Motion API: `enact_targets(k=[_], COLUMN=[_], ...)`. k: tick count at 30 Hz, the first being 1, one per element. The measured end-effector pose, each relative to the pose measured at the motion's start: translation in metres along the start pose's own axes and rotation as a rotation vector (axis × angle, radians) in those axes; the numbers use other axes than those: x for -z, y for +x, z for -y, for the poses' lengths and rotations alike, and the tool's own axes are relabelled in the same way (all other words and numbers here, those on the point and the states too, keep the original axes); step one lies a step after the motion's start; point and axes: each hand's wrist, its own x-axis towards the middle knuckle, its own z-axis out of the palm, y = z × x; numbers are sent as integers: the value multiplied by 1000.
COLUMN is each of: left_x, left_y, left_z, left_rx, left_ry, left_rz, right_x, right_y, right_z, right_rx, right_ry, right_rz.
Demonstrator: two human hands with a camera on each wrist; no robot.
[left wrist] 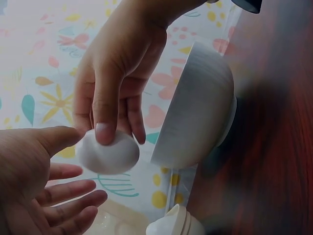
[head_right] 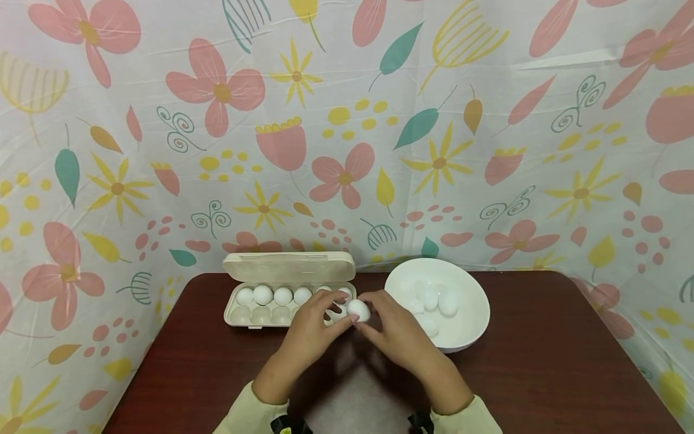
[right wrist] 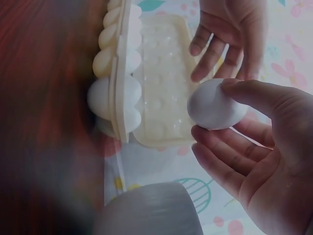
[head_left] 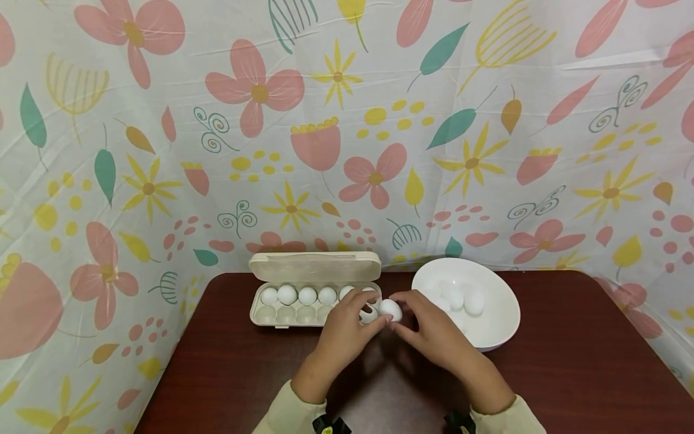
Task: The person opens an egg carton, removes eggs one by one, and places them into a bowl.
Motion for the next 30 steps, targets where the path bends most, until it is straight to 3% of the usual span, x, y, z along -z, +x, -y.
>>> enact_targets(k=[19,30], left_x=[-5,-13], left_y=[3,3], left_z=[15,27], left_rx=[21,45], left_ry=[48,63], left_rz=[-61,-53], right_x=[19,34], right_y=[-1,-2], right_z=[-18,-29], right_rx=[-52,-109], right_ry=[-10,-54], right_rz=[-73,-80])
